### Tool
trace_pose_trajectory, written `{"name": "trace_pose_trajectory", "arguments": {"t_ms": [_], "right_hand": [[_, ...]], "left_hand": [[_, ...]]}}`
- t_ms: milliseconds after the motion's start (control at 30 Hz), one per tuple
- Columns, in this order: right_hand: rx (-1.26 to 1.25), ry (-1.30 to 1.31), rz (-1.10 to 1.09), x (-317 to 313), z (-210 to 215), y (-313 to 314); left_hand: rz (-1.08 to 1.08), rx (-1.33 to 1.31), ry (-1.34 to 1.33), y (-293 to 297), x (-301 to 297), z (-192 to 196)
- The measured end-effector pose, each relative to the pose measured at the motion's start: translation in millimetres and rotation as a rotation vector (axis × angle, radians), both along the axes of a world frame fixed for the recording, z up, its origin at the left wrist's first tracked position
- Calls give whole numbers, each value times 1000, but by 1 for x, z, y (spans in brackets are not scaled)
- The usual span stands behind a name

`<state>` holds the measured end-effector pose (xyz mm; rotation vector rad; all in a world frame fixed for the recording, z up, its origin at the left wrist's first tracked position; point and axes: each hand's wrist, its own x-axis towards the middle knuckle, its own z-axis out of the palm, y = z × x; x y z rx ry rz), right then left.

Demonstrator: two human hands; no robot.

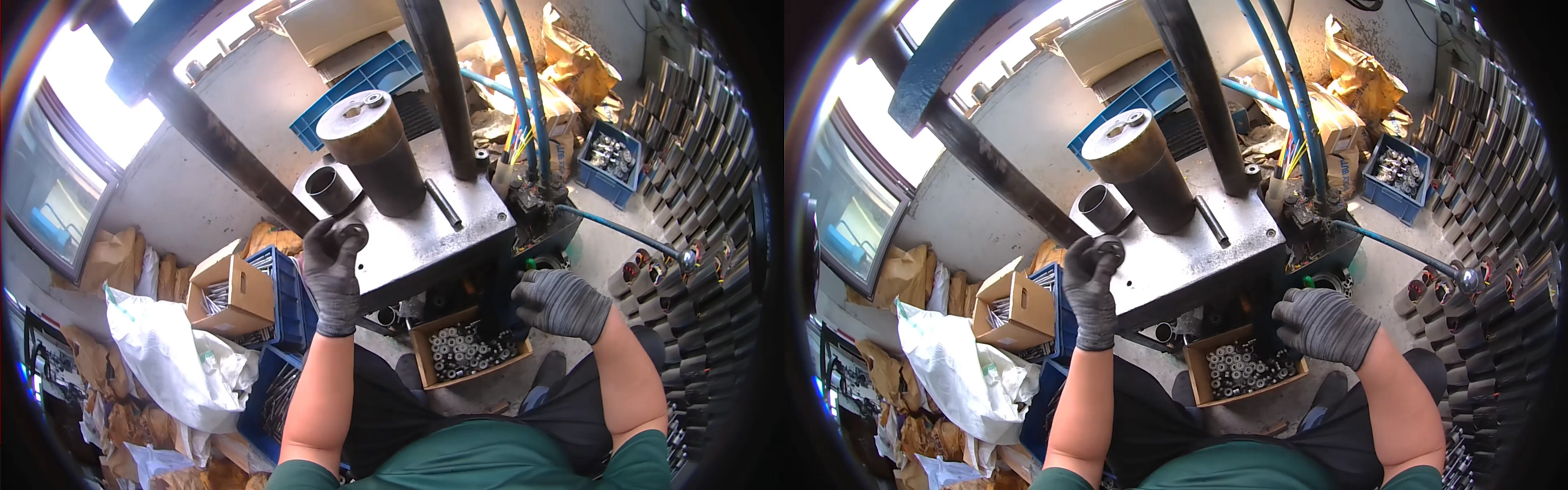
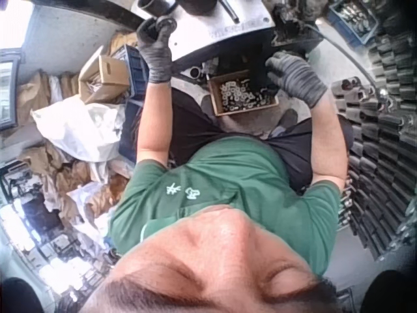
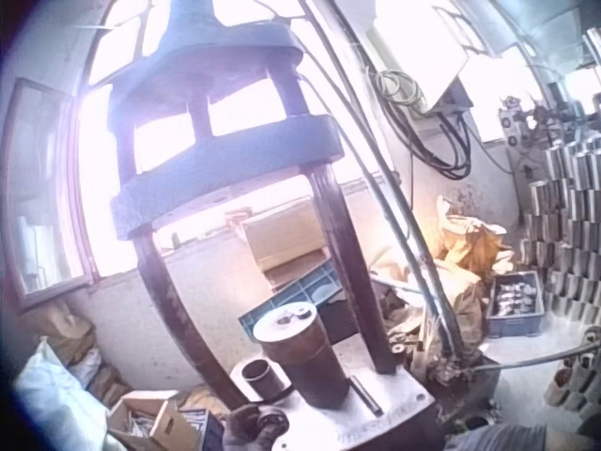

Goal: Operating a mechanical press to assemble metal components and cleaning parts with a cloth.

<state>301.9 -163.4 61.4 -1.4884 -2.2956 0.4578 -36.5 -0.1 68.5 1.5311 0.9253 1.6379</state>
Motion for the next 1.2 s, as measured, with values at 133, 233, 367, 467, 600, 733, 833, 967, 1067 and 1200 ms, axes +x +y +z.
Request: {"name": "trace_pose_trajectory", "arguments": {"t_ms": [133,233,367,467,600,733,833,967,1067,1200], "right_hand": [[-2,-77,26,-4,14,2],[1,-105,36,-5,21,3],[-14,-66,54,-6,14,5],[-66,-95,63,-5,11,4],[-83,-130,64,1,2,2],[-101,-145,65,2,-2,2],[-105,-140,56,6,-5,0],[-113,-148,52,6,-4,-1],[-128,-156,44,10,-7,-1],[-127,-141,53,12,-11,-4]], "left_hand": [[132,-158,477,12,-1,-25],[54,-66,777,21,-4,-37],[-12,-141,567,23,-8,-47],[4,-136,514,31,-17,-55],[16,-169,782,32,-19,-68],[-146,-491,424,39,-18,-78],[38,-311,840,34,-6,-66],[-12,-227,698,37,10,-66],[11,-215,689,37,18,-73],[-58,-352,618,47,23,-86]]}}
